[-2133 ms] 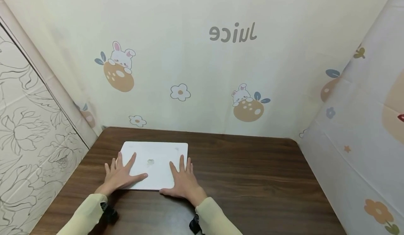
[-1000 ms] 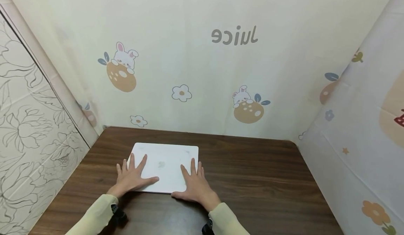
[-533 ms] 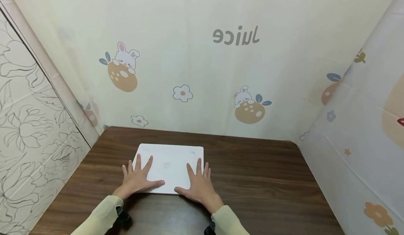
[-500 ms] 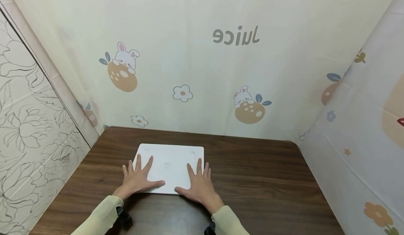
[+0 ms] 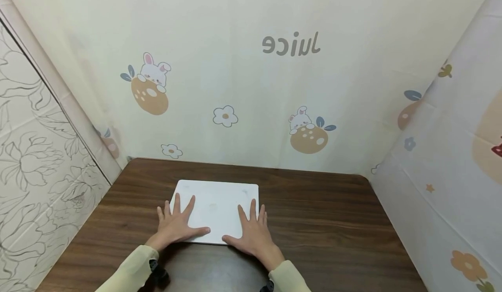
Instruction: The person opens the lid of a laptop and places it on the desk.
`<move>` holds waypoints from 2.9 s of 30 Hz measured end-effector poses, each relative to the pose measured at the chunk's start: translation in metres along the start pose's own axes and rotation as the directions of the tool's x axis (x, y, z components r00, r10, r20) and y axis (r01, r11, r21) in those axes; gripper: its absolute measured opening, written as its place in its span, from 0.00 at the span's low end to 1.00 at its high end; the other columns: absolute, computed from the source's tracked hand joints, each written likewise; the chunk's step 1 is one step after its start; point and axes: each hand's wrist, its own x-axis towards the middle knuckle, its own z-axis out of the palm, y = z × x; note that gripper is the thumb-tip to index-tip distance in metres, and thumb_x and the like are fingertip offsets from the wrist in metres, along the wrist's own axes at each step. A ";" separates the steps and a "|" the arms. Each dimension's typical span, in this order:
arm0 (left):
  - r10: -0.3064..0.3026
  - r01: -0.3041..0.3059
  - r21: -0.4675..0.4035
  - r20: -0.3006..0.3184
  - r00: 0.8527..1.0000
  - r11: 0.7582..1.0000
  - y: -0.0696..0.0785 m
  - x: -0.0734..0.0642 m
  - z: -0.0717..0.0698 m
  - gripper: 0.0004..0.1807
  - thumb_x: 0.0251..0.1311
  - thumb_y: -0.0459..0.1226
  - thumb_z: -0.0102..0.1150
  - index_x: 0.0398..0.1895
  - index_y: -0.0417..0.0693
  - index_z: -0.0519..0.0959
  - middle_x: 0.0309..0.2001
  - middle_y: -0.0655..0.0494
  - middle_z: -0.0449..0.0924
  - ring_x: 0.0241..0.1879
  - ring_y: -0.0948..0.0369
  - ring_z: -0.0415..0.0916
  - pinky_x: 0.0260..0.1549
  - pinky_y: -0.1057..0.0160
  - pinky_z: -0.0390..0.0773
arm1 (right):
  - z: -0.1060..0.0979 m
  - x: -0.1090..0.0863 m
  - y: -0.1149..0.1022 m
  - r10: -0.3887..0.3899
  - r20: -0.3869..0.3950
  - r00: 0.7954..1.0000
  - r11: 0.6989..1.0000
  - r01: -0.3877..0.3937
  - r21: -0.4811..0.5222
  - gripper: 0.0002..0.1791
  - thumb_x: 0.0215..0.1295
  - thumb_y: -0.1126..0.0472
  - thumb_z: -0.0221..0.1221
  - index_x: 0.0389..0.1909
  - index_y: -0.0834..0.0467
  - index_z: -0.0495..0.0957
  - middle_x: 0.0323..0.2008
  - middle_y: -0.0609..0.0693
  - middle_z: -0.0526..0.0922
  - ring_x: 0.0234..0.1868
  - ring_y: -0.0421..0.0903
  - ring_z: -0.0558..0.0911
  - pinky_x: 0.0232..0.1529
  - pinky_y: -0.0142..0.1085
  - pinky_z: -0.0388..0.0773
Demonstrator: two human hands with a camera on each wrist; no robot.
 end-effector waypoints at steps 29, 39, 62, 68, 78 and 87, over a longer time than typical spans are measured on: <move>0.007 -0.005 -0.062 0.030 1.000 0.998 -0.001 0.012 -0.003 0.70 0.40 0.80 0.61 0.85 0.59 0.49 0.83 0.34 0.28 0.78 0.25 0.27 0.65 0.18 0.26 | -0.007 0.005 0.013 0.027 -0.009 1.000 1.000 -0.027 -0.009 0.57 0.56 0.20 0.57 0.81 0.48 0.59 0.82 0.65 0.42 0.79 0.78 0.40 0.71 0.77 0.44; 0.070 -0.066 -0.068 0.057 0.996 0.995 0.004 0.012 -0.001 0.73 0.35 0.79 0.68 0.84 0.58 0.51 0.82 0.31 0.26 0.77 0.24 0.25 0.69 0.21 0.30 | -0.010 0.001 0.014 0.046 0.013 0.999 0.999 -0.045 -0.016 0.59 0.56 0.20 0.57 0.81 0.51 0.58 0.82 0.69 0.41 0.78 0.79 0.40 0.70 0.77 0.44; 0.152 -0.149 -0.110 0.022 0.988 0.983 0.020 0.004 0.008 0.75 0.33 0.81 0.65 0.84 0.56 0.53 0.82 0.30 0.29 0.77 0.23 0.26 0.69 0.22 0.27 | -0.014 -0.013 0.033 0.052 0.024 0.998 0.998 -0.051 -0.044 0.60 0.56 0.17 0.55 0.81 0.51 0.57 0.82 0.69 0.40 0.79 0.79 0.38 0.72 0.75 0.42; 0.132 -0.129 -0.063 0.035 0.991 0.990 0.025 0.004 0.011 0.73 0.34 0.80 0.67 0.84 0.59 0.53 0.82 0.31 0.28 0.77 0.24 0.26 0.70 0.22 0.29 | -0.016 -0.016 0.036 0.049 0.012 0.999 0.998 -0.049 -0.048 0.60 0.56 0.18 0.56 0.81 0.51 0.58 0.81 0.70 0.40 0.78 0.79 0.39 0.73 0.75 0.43; 0.135 -0.133 -0.046 0.036 0.990 0.990 0.037 0.002 0.017 0.73 0.33 0.81 0.66 0.84 0.59 0.53 0.82 0.31 0.29 0.78 0.25 0.28 0.71 0.23 0.32 | -0.021 -0.027 0.044 0.062 -0.001 0.998 0.998 -0.062 -0.035 0.60 0.55 0.19 0.58 0.80 0.52 0.60 0.81 0.70 0.41 0.78 0.80 0.40 0.71 0.76 0.43; 0.141 -0.140 -0.043 0.026 0.990 0.989 0.046 0.001 0.023 0.74 0.32 0.82 0.65 0.84 0.59 0.53 0.82 0.31 0.30 0.78 0.24 0.30 0.71 0.23 0.33 | -0.026 -0.032 0.053 0.072 0.007 0.997 0.997 -0.072 -0.032 0.59 0.55 0.19 0.58 0.80 0.52 0.59 0.81 0.70 0.40 0.78 0.80 0.39 0.71 0.76 0.43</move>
